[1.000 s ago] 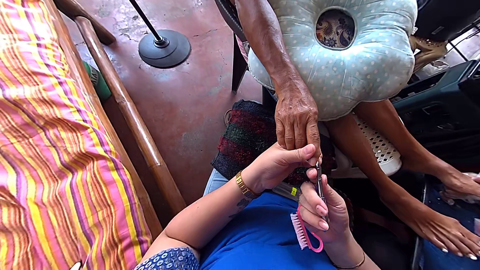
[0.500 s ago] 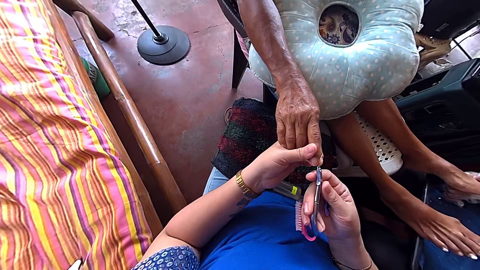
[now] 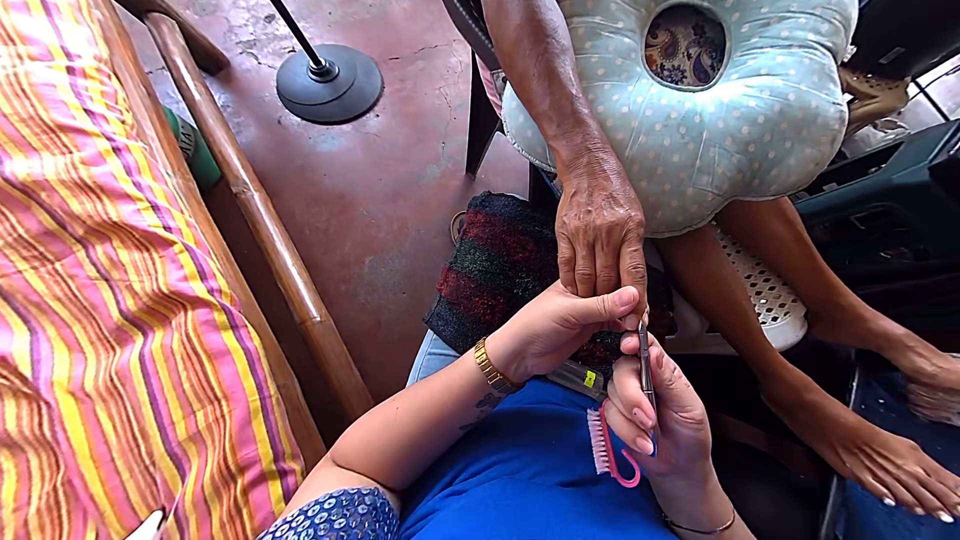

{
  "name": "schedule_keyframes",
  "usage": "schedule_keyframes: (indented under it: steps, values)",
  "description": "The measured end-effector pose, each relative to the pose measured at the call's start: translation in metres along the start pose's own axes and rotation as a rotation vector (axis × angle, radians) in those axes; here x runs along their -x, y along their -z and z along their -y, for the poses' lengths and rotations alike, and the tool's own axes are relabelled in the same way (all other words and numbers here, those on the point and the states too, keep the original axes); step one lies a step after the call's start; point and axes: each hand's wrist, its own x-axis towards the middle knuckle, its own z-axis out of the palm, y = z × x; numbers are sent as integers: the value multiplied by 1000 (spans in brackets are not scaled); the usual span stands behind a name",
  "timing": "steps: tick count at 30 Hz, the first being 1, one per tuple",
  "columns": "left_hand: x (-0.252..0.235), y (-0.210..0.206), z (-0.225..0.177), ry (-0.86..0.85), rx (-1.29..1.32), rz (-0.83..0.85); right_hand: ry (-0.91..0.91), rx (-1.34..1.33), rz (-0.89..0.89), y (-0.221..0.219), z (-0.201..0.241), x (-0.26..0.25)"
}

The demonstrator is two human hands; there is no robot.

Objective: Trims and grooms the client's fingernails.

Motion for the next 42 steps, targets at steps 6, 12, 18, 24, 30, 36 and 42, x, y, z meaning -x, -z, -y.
schedule_keyframes:
  steps: [6, 12, 18, 24, 30, 36, 42]
  values:
    - [0, 0, 2, -23, -18, 5, 97, 123, 67, 5, 2, 2]
    - [0, -1, 1, -20, -31, -14, 514, 509, 89, -11, 26, -15]
    - [0, -7, 0, -10, -52, -106, 922, 901, -45, -34, 45, -69]
    - [0, -16, 0, -6, -73, -192, 548, 1072, 127, -36, 44, -42]
    - [-4, -25, 0, -9, -97, -217, 240, 1535, 300, -4, 40, 6]
    - [-8, -29, 1, -9, -94, -232, 509, 1704, -82, -9, 49, 17]
    - [-9, -30, 2, -4, -88, -251, 681, 1966, -151, -18, 56, 13]
